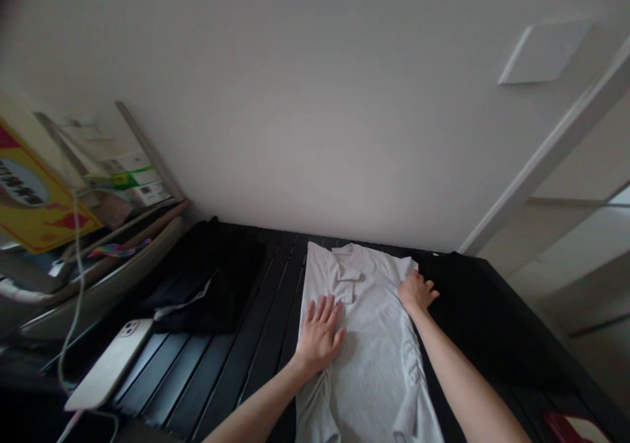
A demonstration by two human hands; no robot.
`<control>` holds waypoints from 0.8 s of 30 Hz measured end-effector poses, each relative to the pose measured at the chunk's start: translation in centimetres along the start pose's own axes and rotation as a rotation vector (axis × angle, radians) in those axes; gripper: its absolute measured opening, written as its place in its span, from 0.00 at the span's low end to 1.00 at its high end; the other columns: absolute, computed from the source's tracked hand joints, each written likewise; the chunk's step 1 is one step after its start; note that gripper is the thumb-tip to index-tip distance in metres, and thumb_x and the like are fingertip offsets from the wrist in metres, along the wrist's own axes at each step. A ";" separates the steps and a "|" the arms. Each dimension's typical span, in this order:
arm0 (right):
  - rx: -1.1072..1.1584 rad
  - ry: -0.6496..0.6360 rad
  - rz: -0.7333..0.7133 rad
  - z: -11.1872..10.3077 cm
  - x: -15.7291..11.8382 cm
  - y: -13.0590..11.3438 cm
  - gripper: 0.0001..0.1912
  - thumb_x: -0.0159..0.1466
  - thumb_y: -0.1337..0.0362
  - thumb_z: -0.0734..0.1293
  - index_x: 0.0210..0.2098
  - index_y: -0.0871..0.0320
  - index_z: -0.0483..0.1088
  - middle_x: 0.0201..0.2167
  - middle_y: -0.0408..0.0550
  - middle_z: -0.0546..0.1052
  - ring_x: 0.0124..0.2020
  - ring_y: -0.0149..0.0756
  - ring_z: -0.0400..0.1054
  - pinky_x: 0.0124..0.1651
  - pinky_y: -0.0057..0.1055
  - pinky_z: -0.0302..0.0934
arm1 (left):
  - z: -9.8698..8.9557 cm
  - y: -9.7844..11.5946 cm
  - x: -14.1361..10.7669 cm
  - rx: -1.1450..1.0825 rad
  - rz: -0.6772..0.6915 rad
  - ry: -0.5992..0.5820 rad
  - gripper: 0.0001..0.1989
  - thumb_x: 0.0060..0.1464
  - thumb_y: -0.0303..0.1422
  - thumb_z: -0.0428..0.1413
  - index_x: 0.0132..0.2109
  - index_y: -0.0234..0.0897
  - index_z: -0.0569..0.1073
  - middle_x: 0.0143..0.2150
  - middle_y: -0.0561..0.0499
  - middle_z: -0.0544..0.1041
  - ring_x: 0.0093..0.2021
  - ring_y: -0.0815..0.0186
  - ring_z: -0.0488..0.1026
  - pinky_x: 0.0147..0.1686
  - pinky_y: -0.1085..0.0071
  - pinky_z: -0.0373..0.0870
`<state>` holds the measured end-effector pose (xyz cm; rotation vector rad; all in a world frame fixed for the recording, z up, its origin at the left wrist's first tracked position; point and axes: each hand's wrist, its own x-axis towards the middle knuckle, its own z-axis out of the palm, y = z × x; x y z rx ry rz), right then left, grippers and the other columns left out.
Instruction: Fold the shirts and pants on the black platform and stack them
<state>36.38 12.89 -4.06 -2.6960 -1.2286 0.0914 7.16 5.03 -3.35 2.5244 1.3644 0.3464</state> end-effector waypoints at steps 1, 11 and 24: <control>0.007 -0.003 -0.020 -0.4 -0.1 -0.2 0.19 0.65 0.66 0.54 0.51 0.63 0.68 0.45 0.63 0.73 0.48 0.52 0.68 0.44 0.43 0.60 | 0.0 0.0 0.0 -0.016 -0.001 0.000 0.28 0.64 0.46 0.39 0.67 0.43 0.55 0.71 0.51 0.49 0.70 0.56 0.42 0.67 0.51 0.41; 0.055 0.126 -0.431 -2.9 -4.7 -9.9 0.21 0.68 0.68 0.49 0.56 0.59 0.62 0.51 0.61 0.69 0.40 0.43 0.72 0.41 0.38 0.63 | -0.8 0.2 -0.4 -0.165 -0.029 0.093 0.40 0.60 0.47 0.46 0.71 0.38 0.38 0.72 0.50 0.35 0.71 0.54 0.34 0.68 0.53 0.38; 0.141 0.138 -0.767 0.1 -11.9 -10.0 0.27 0.60 0.73 0.58 0.59 0.65 0.61 0.56 0.62 0.66 0.58 0.47 0.60 0.58 0.42 0.58 | -1.2 0.2 -0.7 -0.265 -0.114 0.142 0.36 0.61 0.45 0.44 0.70 0.40 0.42 0.72 0.52 0.38 0.71 0.55 0.34 0.67 0.53 0.36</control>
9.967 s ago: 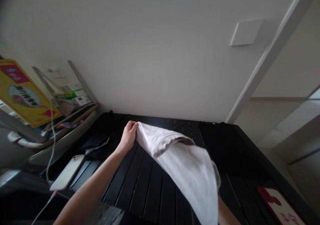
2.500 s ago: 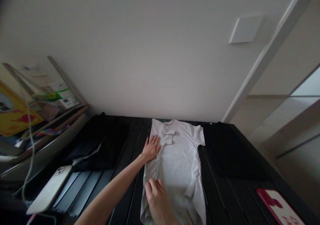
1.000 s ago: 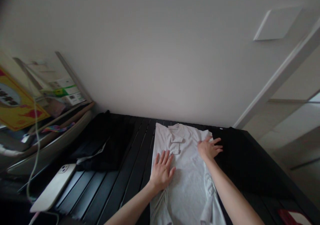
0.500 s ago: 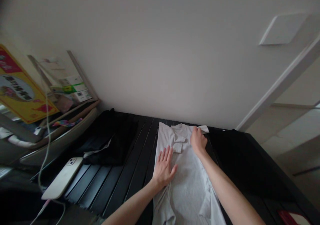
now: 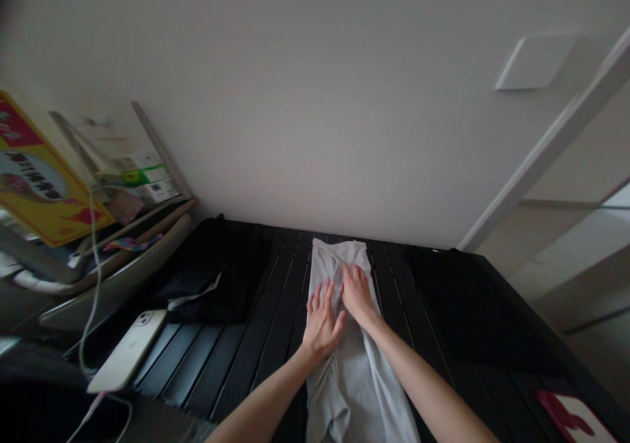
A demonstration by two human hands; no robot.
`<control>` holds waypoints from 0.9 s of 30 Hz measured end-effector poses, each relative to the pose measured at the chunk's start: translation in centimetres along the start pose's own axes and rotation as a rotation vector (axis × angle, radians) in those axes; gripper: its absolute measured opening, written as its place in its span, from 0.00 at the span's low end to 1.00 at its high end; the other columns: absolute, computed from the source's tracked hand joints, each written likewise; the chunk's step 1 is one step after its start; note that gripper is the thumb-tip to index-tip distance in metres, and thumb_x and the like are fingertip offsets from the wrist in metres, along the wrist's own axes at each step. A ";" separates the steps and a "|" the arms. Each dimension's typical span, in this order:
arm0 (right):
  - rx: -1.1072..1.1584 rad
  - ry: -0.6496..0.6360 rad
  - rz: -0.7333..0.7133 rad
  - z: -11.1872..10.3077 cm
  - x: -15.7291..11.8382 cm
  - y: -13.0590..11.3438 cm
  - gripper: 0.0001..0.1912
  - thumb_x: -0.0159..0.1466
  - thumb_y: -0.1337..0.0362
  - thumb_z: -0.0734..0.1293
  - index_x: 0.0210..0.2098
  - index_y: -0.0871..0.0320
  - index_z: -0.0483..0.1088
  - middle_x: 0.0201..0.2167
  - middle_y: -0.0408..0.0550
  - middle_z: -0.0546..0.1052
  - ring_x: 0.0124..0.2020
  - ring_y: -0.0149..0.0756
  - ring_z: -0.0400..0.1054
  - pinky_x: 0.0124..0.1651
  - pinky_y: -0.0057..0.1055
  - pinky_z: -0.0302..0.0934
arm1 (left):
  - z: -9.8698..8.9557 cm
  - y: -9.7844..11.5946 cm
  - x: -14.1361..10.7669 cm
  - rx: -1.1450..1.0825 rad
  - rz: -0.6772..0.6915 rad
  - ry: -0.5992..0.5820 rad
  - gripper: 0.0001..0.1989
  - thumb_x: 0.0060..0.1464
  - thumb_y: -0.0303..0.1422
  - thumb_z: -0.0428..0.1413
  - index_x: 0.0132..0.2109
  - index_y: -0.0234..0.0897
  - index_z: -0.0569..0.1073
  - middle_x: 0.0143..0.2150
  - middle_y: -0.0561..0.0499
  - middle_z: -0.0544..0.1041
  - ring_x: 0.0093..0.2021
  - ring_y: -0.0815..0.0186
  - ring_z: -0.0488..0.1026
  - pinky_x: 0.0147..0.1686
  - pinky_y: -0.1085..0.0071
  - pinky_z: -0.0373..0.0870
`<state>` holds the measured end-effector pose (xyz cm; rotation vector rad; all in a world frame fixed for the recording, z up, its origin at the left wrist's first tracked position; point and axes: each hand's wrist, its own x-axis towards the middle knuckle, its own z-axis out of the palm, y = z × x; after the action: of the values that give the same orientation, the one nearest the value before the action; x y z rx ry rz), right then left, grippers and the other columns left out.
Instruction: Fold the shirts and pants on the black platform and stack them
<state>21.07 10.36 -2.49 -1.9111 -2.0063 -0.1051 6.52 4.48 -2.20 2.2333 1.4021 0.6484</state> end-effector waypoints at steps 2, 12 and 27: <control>-0.026 -0.011 0.010 -0.6 -3.4 0.0 0.28 0.59 0.74 0.60 0.59 0.66 0.61 0.57 0.65 0.65 0.58 0.50 0.60 0.55 0.42 0.60 | 0.0 0.1 0.1 -0.006 0.003 -0.005 0.36 0.61 0.44 0.44 0.70 0.39 0.42 0.72 0.52 0.39 0.71 0.56 0.35 0.68 0.54 0.37; -0.587 -0.090 -0.134 -5.1 -18.6 -1.8 0.24 0.59 0.81 0.56 0.46 0.57 0.74 0.50 0.59 0.74 0.40 0.47 0.73 0.35 0.40 0.69 | 0.1 -0.1 -0.3 0.004 0.034 0.010 0.34 0.62 0.42 0.43 0.70 0.38 0.42 0.71 0.51 0.46 0.71 0.57 0.39 0.67 0.56 0.40; 0.108 -0.365 -0.280 -9.1 -20.7 -0.6 0.29 0.64 0.59 0.60 0.63 0.59 0.60 0.58 0.58 0.69 0.55 0.45 0.67 0.55 0.40 0.65 | -4.7 -0.1 -8.4 -0.043 0.354 -0.353 0.33 0.62 0.47 0.44 0.69 0.39 0.49 0.71 0.44 0.49 0.70 0.58 0.45 0.66 0.55 0.43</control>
<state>22.74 -12.10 -0.41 -1.6649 -2.4541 0.2952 0.44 -2.66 0.15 2.4356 0.8251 0.3593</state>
